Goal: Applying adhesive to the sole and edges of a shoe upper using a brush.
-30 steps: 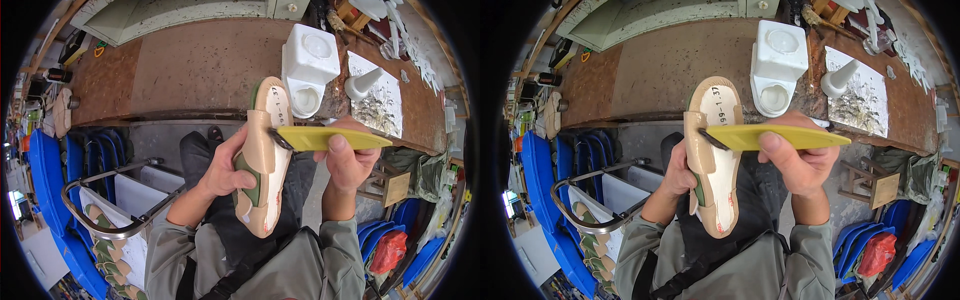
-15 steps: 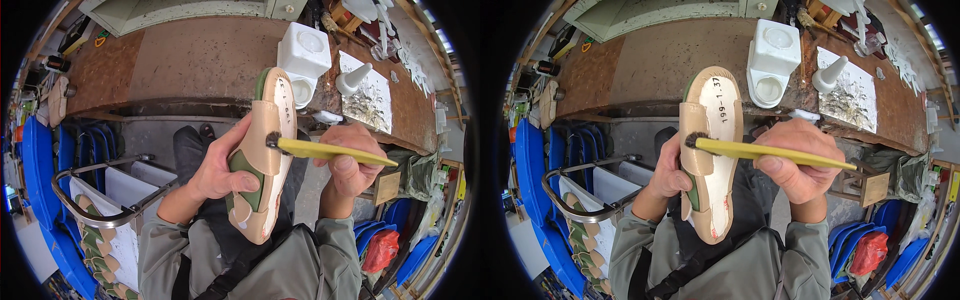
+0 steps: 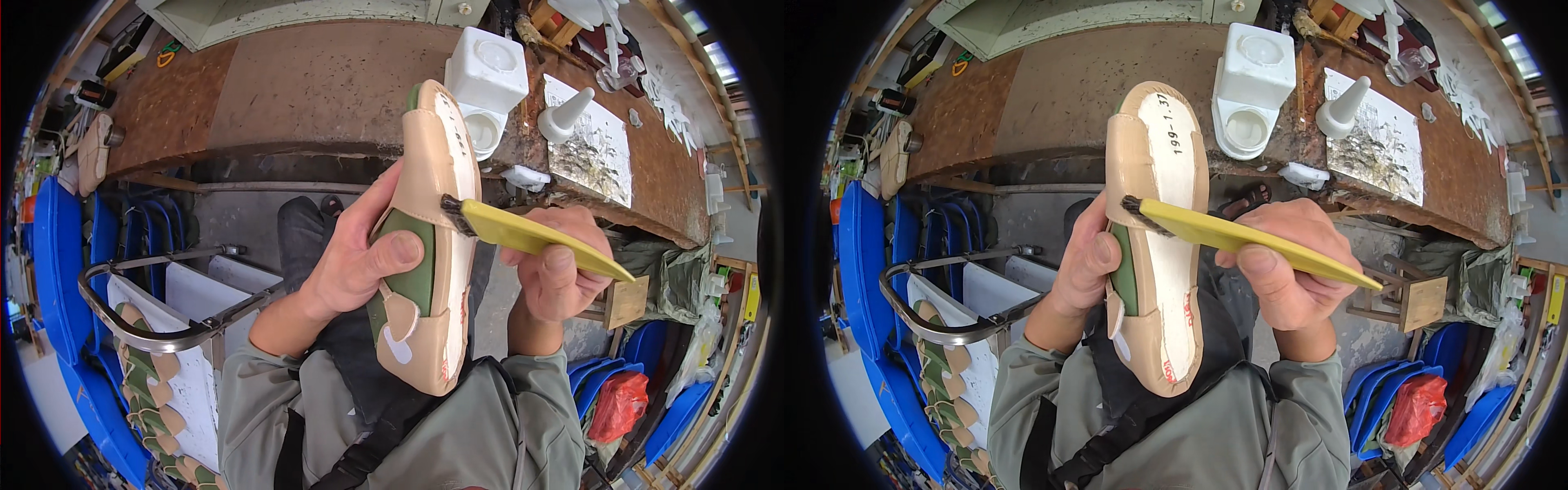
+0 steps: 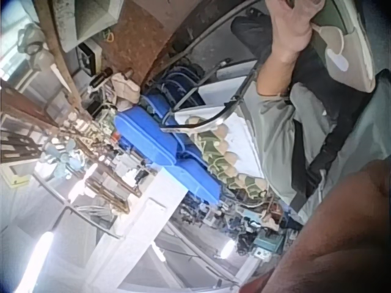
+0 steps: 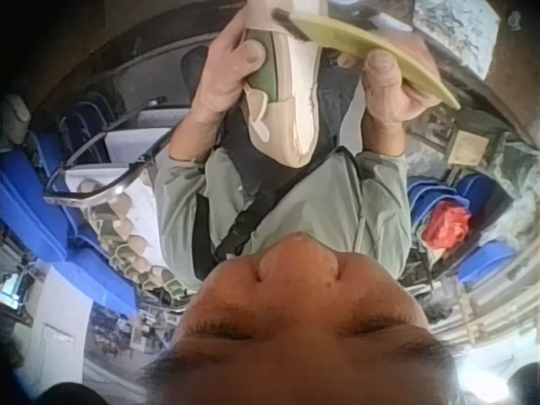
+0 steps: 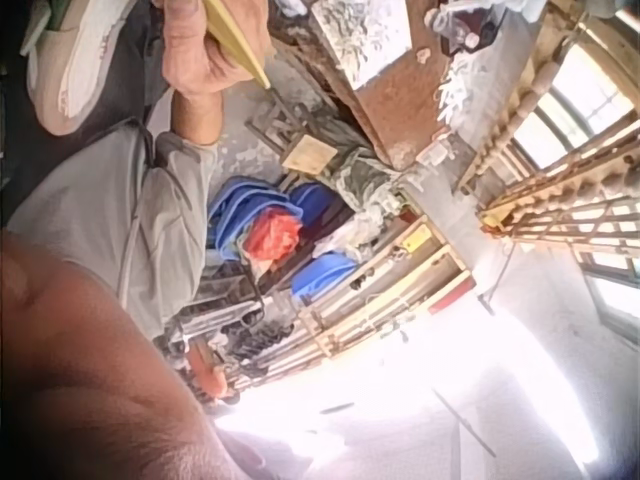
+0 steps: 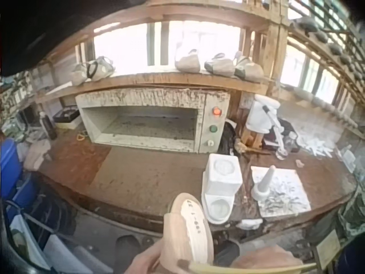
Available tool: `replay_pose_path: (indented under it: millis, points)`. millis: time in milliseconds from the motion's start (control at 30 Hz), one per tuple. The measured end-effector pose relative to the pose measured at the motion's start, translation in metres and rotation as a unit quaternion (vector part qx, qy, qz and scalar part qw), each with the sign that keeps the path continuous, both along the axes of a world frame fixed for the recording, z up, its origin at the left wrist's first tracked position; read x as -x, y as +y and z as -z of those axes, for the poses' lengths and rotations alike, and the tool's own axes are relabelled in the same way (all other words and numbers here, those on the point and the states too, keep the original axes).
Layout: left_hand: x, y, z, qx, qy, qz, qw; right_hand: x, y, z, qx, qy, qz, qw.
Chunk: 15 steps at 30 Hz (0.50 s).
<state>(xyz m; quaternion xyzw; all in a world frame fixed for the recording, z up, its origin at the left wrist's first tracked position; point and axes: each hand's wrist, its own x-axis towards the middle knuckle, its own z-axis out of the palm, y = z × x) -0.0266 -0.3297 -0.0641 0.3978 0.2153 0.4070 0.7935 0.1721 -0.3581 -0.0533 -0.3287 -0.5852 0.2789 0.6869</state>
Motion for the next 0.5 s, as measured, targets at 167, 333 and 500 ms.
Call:
replay_pose_path:
  millis: [167, 333, 500]
  points:
    - [-0.002, -0.007, -0.003, -0.012, -0.003, -0.008, 1.0, -0.004, -0.008, 0.005, -0.054, -0.044, -0.041, 0.997]
    - [-0.005, -0.01, -0.009, -0.021, 0.003, -0.004, 1.0, -0.005, -0.021, 0.006, -0.058, -0.047, -0.04, 0.996]
    - [-0.006, -0.013, -0.011, -0.032, 0.013, -0.025, 0.999, -0.006, -0.033, 0.009, -0.046, -0.022, -0.044, 0.998]
